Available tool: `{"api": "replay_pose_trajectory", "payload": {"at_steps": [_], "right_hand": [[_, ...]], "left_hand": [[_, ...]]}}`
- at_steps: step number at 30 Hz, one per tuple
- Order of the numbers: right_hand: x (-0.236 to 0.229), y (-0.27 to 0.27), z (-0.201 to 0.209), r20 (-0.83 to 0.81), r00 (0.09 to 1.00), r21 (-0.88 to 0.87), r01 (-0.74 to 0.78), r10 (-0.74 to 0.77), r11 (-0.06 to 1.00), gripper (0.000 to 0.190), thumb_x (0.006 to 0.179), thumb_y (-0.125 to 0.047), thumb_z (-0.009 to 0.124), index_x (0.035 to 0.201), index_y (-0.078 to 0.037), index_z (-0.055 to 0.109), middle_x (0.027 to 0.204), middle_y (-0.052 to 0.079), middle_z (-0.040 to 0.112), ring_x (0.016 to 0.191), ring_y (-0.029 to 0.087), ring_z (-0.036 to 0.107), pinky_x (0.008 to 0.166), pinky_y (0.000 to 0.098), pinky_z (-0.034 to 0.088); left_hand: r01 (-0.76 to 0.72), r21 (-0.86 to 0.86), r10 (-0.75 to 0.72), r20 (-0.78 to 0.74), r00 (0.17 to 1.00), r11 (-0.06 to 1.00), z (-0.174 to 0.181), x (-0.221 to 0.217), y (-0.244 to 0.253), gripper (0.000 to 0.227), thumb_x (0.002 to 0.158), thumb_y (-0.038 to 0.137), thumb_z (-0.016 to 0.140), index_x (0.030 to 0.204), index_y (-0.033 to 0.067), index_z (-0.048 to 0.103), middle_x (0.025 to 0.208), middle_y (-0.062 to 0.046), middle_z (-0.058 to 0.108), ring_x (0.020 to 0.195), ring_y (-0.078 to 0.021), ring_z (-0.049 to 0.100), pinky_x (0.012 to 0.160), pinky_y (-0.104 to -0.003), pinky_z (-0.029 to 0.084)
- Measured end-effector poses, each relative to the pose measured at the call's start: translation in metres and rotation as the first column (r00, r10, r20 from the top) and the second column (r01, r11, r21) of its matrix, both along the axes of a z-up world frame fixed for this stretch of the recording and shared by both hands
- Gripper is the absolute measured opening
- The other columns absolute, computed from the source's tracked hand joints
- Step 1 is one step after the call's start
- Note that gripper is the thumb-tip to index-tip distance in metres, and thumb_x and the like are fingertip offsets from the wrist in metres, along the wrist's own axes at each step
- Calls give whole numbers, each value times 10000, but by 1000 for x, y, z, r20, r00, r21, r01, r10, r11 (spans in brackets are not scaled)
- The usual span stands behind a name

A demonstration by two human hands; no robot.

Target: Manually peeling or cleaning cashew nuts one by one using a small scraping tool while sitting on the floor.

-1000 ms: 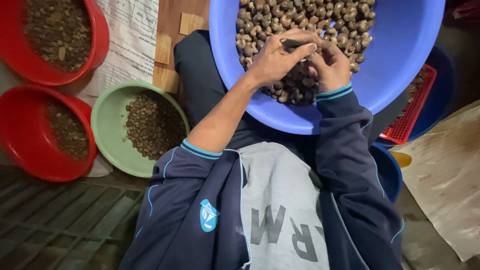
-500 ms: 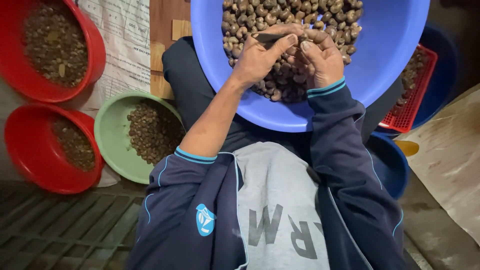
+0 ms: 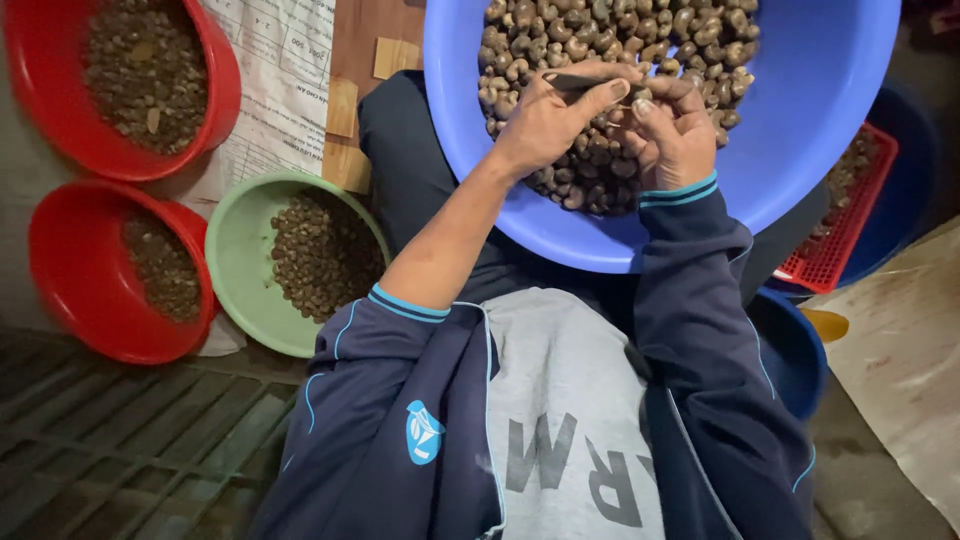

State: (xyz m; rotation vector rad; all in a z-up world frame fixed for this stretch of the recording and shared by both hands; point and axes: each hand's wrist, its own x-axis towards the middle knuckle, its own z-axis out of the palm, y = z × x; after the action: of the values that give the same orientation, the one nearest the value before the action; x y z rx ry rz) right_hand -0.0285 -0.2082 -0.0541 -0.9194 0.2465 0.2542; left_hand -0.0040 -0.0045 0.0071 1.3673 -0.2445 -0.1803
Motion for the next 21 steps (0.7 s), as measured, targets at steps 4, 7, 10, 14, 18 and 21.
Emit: {"api": "replay_pose_trajectory", "payload": {"at_steps": [4,7,10,14,18,21], "right_hand": [[-7,0,15,10,993,-152,121,-121,981,257,966,-47,715,1200,-28,611,929,62,651,724,125,628,610,183,527],[-31,-29,22,226,958,-386,257,-179,886,254,1004,-78,675,1223,-17,562,953,106,625,729,171,612,704,281,575],[-84,-74,58,363,910,-587,389,-199,710,220,1079,-80,626,1236,18,509,1054,216,645,766,246,618,690,337,574],[-172,-155,19,316,880,-692,469,-354,549,194,1095,-46,604,1247,26,507,1116,228,629,861,240,622,656,329,565],[-276,-215,-58,72,865,-808,343,-497,478,156,1088,-51,666,1167,11,548,939,152,676,674,167,601,604,257,534],[-332,-223,-90,-102,791,-866,228,-603,445,133,1059,-101,702,1069,-23,594,860,101,698,569,125,586,512,242,521]], "left_hand": [[-51,82,53,-14,999,995,9,-1,-2,193,1004,191,694,1150,95,775,847,34,734,676,-51,548,570,-195,421],[-125,280,146,-53,988,952,-12,0,4,280,985,316,671,1179,133,758,1004,38,819,842,-65,719,738,-203,572],[-166,181,191,-132,973,969,-29,3,5,261,1004,231,689,1189,57,750,881,-32,794,716,-58,674,561,-184,485],[-138,265,172,-107,979,954,-13,1,3,217,977,200,697,1032,3,768,909,-61,810,807,-125,768,730,-235,610],[-85,254,92,-15,996,963,-7,0,2,229,1044,174,696,1128,-37,721,927,-81,733,828,-153,670,747,-271,551],[-38,175,52,-78,996,984,-1,1,-2,273,1073,183,684,1246,-27,701,980,-125,768,893,-177,754,786,-265,587]]}}
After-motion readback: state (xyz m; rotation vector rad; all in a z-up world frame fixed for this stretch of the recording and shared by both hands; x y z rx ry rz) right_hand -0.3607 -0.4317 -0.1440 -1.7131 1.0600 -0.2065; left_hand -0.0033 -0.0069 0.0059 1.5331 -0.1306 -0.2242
